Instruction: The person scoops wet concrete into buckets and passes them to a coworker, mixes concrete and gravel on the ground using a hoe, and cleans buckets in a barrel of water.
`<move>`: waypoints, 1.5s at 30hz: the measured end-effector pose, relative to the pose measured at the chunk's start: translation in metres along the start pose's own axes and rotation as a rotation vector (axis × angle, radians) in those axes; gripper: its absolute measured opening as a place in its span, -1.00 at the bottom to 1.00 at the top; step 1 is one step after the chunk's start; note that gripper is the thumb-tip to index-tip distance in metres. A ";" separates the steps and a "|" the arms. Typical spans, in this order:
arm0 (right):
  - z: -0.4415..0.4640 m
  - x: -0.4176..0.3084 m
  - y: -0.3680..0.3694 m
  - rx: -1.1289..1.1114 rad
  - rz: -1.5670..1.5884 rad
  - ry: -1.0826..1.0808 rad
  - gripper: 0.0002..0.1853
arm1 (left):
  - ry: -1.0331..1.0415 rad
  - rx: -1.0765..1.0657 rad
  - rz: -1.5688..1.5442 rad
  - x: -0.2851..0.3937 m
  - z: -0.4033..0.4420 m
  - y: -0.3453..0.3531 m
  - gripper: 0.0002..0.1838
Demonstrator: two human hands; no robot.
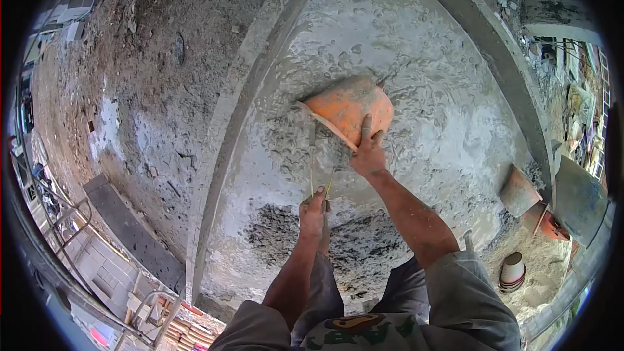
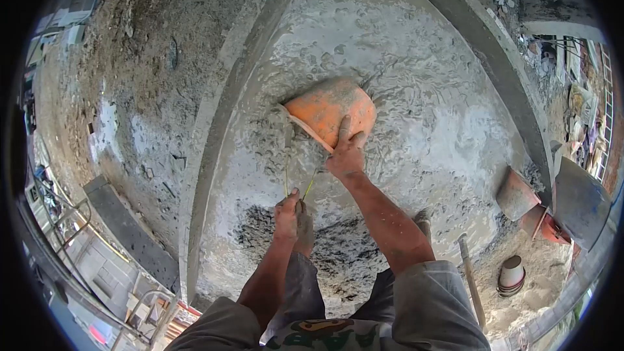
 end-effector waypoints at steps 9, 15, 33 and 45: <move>-0.011 0.078 -0.006 -0.118 0.637 0.165 -0.32 | 0.177 0.292 0.737 0.085 -0.099 0.073 -0.54; -0.153 0.052 -0.049 -0.153 0.865 0.248 -0.28 | 0.178 0.204 0.189 0.162 -0.200 0.088 -0.63; -0.439 0.151 -0.236 0.725 0.731 0.306 -0.55 | 0.821 -0.526 0.142 0.451 -0.676 0.037 -0.47; -0.673 0.217 -0.105 0.975 0.838 1.017 -0.78 | 1.268 -0.104 0.224 0.666 -0.685 -0.115 -0.63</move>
Point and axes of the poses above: each hand's wrist, its own z-axis towards the middle knuckle, its own y-axis out of the palm, x = y × z, the point moved 2 cm from there along z, towards the middle knuckle, and after that the axes turned 14 degrees about -y, right-handed, at the moved point
